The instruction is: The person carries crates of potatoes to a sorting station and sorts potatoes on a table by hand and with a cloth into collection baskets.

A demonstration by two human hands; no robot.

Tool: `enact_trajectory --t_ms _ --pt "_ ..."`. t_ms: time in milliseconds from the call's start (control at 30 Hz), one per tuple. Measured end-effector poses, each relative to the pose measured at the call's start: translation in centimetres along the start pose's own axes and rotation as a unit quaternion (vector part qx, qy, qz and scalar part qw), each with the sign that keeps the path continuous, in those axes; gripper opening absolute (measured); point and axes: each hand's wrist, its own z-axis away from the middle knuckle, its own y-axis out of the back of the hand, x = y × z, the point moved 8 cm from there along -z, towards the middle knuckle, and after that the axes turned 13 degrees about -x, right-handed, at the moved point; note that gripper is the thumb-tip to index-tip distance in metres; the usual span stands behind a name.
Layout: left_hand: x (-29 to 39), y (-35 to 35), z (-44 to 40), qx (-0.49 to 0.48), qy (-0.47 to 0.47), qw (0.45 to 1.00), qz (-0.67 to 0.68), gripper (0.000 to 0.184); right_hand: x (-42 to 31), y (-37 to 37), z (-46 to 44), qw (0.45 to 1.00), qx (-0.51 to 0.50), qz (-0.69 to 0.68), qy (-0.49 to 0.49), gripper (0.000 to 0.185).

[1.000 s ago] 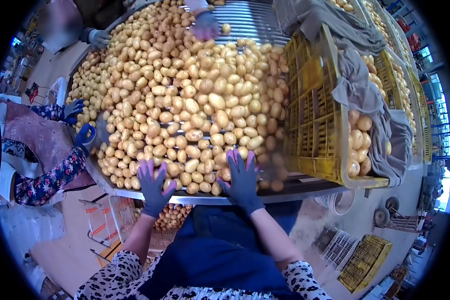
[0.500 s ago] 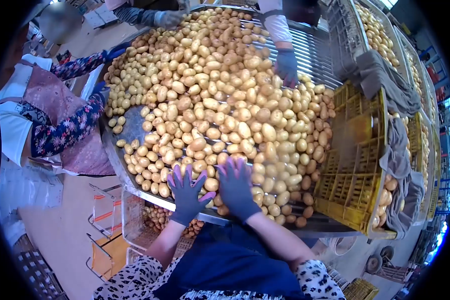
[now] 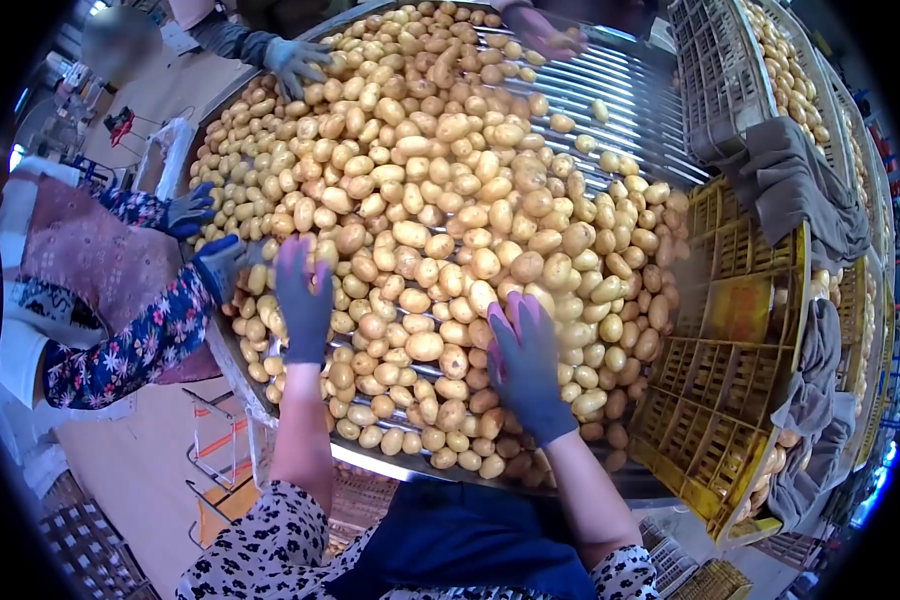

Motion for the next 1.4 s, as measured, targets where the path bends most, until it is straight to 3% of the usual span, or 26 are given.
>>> enact_trajectory --t_ms 33,67,100,133,200,300,367,433,500,533,567,633,700,767,833,900,967,1033,1100,1167,1233,1300,1333,1367,1400 --pt "1.5 -2.2 -1.8 -0.029 -0.018 0.994 0.1 0.045 0.4 -0.1 -0.1 1.0 -0.002 -0.001 -0.006 0.05" --pt "5.4 -2.8 -4.0 -0.055 -0.087 0.995 -0.018 0.046 0.7 -0.3 -0.3 1.0 -0.007 0.008 -0.009 0.05" --pt "7.4 -4.3 -6.2 -0.123 -0.085 0.987 -0.055 0.047 0.9 -0.4 -0.5 1.0 -0.012 0.017 -0.011 0.05" --pt "8.2 -5.6 -7.4 -0.075 -0.104 0.986 -0.103 0.05 1.2 -0.6 -1.0 1.0 -0.014 0.018 -0.014 0.05" --pt "6.5 -9.5 -10.8 -0.044 -0.079 0.983 -0.162 0.054 0.7 -0.9 -2.3 0.999 -0.022 -0.006 0.036 0.049" --pt "5.7 -10.0 -15.3 -0.151 0.015 0.969 -0.197 0.071 1.5 1.2 -6.7 0.996 0.026 0.072 0.055 0.046" --pt "2.8 -10.7 -17.6 -0.209 0.089 0.959 -0.168 0.075 3.4 2.3 -10.3 0.984 0.071 0.158 0.041 0.045" --pt "2.4 -10.3 -17.8 -0.248 0.112 0.95 -0.155 0.075 5.3 3.0 -14.1 0.978 0.047 0.203 0.009 0.047" --pt "2.0 -9.5 -17.1 -0.203 0.116 0.954 -0.188 0.067 6.9 2.9 -17.7 0.972 0.023 0.235 -0.007 0.05" --pt "0.9 -10.9 -16.4 -0.175 0.064 0.965 -0.187 0.058 7.4 2.8 -18.9 0.956 0.053 0.289 0.0 0.055" --pt "2.3 -10.6 -14.9 -0.198 0.05 0.95 -0.237 0.049 7.6 1.6 -19.8 0.958 0.054 0.282 0.005 0.055" --pt "3.9 -10.4 -10.9 -0.291 0.088 0.934 -0.188 0.044 10.0 -1.1 -21.0 0.973 -0.031 0.188 -0.128 0.054" --pt "5.3 -9.2 -5.0 -0.136 -0.007 0.975 -0.178 0.039 7.6 -1.7 -20.6 0.98 -0.072 0.143 -0.114 0.058" --pt "6.8 -7.4 -0.1 -0.122 -0.024 0.98 -0.156 0.041 3.3 -2.7 -18.4 0.983 -0.107 0.152 -0.003 0.058" --pt "7.3 -5.7 3.7 -0.199 0.003 0.975 -0.102 0.047 0.6 -3.1 -15.0 0.994 -0.03 0.063 0.08 0.05" --pt "7.3 -4.1 7.1 -0.204 0.012 0.975 -0.087 0.051 -1.1 -4.3 -11.9 0.985 -0.143 -0.072 0.068 0.04" --pt "5.5 -2.6 8.3 -0.181 0.001 0.98 -0.081 0.05 -3.3 -3.6 -7.9 0.988 -0.107 -0.048 0.101 0.036" --pt "2.8 -0.9 8.7 -0.125 0.032 0.969 -0.209 0.047 -3.9 -5.0 -3.8 0.986 -0.096 -0.008 0.134 0.037" --pt "-2.1 -0.2 7.5 -0.115 0.127 0.959 -0.225 0.046 -4.9 -3.5 -1.4 0.985 -0.101 0.045 0.135 0.037" --pt "-8.5 -0.6 5.4 -0.004 0.14 0.928 -0.346 0.045 -5.3 -2.2 -0.4 0.981 -0.101 0.097 0.132 0.036" --pt "-8.0 2.2 0.4 -0.076 0.206 0.928 -0.301 0.045 -3.7 -0.6 -0.5 0.994 -0.083 0.025 0.073 0.036" --pt "-5.7 2.8 -3.7 0.048 0.06 0.968 -0.239 0.037 -2.1 0.2 -1.0 0.993 -0.1 0.025 0.057 0.038" --pt "-3.6 2.3 -5.6 0.057 -0.017 0.997 -0.056 0.033 -0.6 0.6 -1.3 0.998 -0.048 -0.044 0.016 0.038" --pt "-2.8 -0.1 -7.6 -0.065 0.043 0.991 0.106 0.032 1.1 0.8 -1.4 0.993 0.005 -0.113 -0.024 0.038" --pt "-0.3 -2.6 -8.5 -0.129 -0.015 0.989 0.077 0.031 2.2 0.5 -1.5 0.993 0.012 -0.107 -0.039 0.038"
